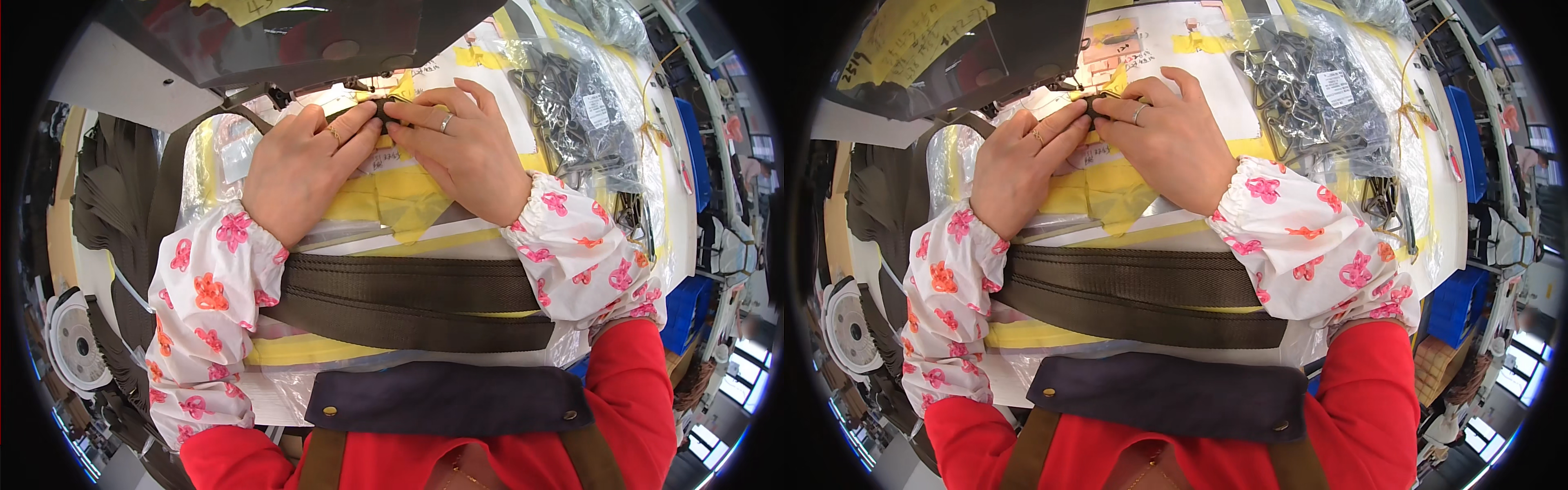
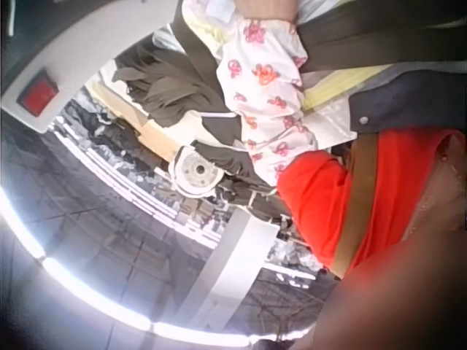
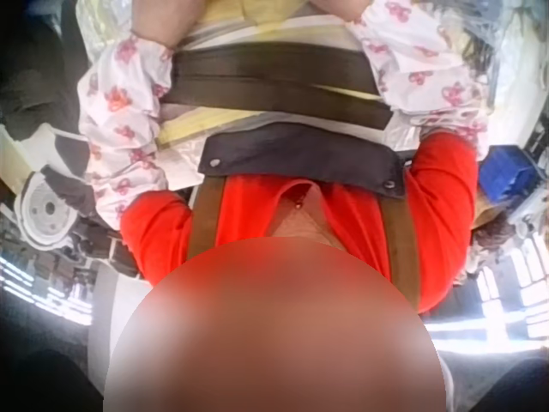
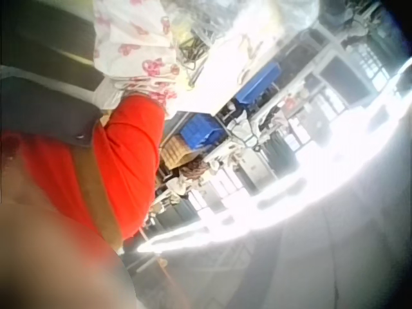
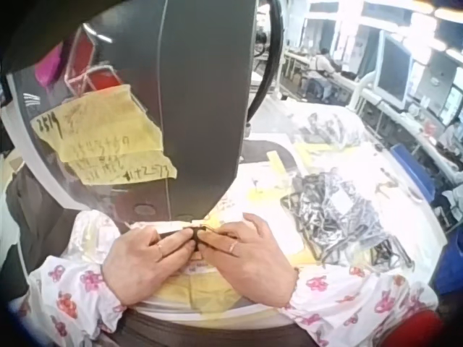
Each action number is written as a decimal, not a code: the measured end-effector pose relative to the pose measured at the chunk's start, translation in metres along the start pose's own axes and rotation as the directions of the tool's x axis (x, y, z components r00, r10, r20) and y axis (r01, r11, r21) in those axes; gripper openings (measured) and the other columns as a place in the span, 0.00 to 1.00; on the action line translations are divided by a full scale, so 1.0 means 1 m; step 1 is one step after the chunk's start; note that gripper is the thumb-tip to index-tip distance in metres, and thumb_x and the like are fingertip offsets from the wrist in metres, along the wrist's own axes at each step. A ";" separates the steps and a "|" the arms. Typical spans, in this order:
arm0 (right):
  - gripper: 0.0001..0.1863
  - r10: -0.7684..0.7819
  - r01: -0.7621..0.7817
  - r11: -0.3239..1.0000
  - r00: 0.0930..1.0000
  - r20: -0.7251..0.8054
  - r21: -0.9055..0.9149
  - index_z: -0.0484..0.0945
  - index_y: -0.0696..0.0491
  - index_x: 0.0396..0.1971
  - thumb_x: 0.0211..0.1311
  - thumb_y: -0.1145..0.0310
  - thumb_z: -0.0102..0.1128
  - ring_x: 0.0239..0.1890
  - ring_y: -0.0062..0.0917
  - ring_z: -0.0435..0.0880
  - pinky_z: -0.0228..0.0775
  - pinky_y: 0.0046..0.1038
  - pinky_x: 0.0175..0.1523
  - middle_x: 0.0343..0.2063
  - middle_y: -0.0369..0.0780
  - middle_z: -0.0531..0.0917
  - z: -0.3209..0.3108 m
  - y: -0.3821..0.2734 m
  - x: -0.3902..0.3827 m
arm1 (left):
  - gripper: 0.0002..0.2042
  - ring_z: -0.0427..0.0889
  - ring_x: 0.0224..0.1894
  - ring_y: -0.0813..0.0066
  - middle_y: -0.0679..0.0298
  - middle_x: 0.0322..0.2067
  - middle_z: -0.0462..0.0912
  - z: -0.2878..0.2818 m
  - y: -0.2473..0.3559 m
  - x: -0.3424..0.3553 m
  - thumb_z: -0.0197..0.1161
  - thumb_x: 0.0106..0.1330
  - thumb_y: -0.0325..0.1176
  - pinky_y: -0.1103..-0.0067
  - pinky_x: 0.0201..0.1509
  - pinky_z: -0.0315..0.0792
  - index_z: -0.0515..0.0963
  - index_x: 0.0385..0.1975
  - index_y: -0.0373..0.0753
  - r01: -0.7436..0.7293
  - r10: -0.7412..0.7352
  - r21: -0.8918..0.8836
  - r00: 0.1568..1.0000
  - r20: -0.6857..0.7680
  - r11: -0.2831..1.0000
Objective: Attaching metal clips and hardware to nylon straps using an industrial sewing machine.
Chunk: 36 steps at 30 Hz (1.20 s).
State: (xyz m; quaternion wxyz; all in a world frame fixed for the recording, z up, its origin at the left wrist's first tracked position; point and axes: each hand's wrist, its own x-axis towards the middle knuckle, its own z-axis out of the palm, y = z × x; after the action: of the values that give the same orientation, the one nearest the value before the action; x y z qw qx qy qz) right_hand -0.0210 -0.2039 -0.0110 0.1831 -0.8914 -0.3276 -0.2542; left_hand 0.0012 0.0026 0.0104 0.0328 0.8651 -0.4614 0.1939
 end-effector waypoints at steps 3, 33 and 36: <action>0.11 -0.014 0.020 0.994 0.998 0.061 -0.105 0.79 0.50 0.33 0.46 0.71 0.55 0.45 0.24 0.73 0.55 0.43 0.57 0.42 0.30 0.79 -0.004 0.002 0.003 | 0.15 0.71 0.31 0.73 0.72 0.46 0.75 0.001 0.002 0.004 0.56 0.48 0.29 0.81 0.36 0.71 0.75 0.39 0.42 -0.013 0.013 0.010 1.000 0.001 1.000; 0.09 -0.017 0.040 0.975 0.994 0.108 -0.217 0.77 0.51 0.31 0.47 0.72 0.54 0.44 0.22 0.74 0.51 0.50 0.60 0.41 0.31 0.78 -0.002 0.000 0.009 | 0.12 0.74 0.36 0.63 0.63 0.44 0.76 0.004 -0.001 0.004 0.57 0.48 0.24 0.74 0.40 0.71 0.74 0.35 0.39 0.197 -0.207 -0.244 0.978 -0.018 0.950; 0.09 -0.019 0.041 0.977 0.994 0.106 -0.207 0.77 0.51 0.32 0.48 0.72 0.53 0.44 0.22 0.74 0.51 0.50 0.60 0.41 0.31 0.78 -0.003 0.000 0.010 | 0.10 0.74 0.37 0.64 0.65 0.42 0.76 0.007 -0.002 0.002 0.56 0.48 0.23 0.74 0.40 0.71 0.72 0.33 0.37 0.213 -0.224 -0.248 0.975 -0.016 0.945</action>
State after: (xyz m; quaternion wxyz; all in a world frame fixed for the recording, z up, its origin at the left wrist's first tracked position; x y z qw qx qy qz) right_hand -0.0153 -0.2004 -0.0027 0.0672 -0.9125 -0.3216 -0.2436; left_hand 0.0059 0.0002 0.0055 0.1704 0.8957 -0.3824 0.1496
